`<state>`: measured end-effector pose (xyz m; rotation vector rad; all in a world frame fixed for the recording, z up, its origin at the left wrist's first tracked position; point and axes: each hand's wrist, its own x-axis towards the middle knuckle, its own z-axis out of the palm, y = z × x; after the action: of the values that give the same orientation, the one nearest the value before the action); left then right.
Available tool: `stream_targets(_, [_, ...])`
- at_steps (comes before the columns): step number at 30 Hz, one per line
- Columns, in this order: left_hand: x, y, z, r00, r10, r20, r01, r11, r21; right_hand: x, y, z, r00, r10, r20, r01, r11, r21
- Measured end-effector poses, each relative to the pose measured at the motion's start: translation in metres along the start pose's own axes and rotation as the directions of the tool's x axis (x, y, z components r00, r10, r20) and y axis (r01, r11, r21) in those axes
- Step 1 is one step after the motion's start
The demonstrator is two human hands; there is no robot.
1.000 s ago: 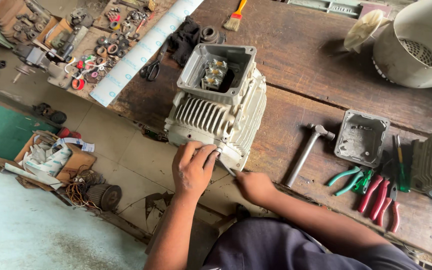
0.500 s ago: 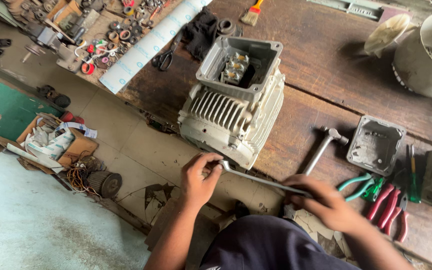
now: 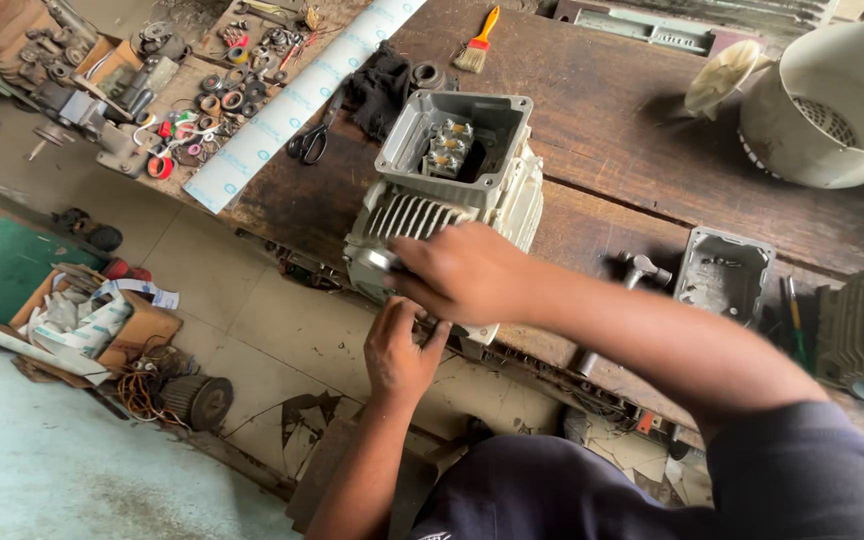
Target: The person works on an electric motor at a cluttered workbench, using a wrench to loosen and tighten bolts on the motor housing. They reposition and turn the motor on the bench to reach different sides, steadying it with one hand while working the fasteners with the other.
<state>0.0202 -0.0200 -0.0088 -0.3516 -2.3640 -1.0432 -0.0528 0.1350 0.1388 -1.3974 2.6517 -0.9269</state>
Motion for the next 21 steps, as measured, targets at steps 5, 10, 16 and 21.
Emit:
stream_targets(5, [0.000,-0.010,0.008,0.999,-0.039,0.006,0.039,0.999,0.028,0.039,0.006,0.011,0.997,-0.064,-0.045,0.060,0.994,-0.088])
stream_targets(10, [0.003,-0.014,0.016,0.999,0.002,-0.044,0.000,0.999,0.055,0.054,-0.001,0.018,0.996,-0.079,0.034,0.083,0.984,-0.157])
stream_targets(16, [-0.004,-0.023,0.028,0.996,0.033,-0.081,-0.028,0.998,0.061,0.048,-0.012,0.008,0.996,-0.021,0.084,0.034,0.987,-0.158])
stream_targets(21, [0.004,-0.029,0.027,0.994,0.063,-0.085,-0.052,0.991,0.126,-0.003,-0.012,0.000,0.997,-0.065,-0.048,0.061,0.995,-0.083])
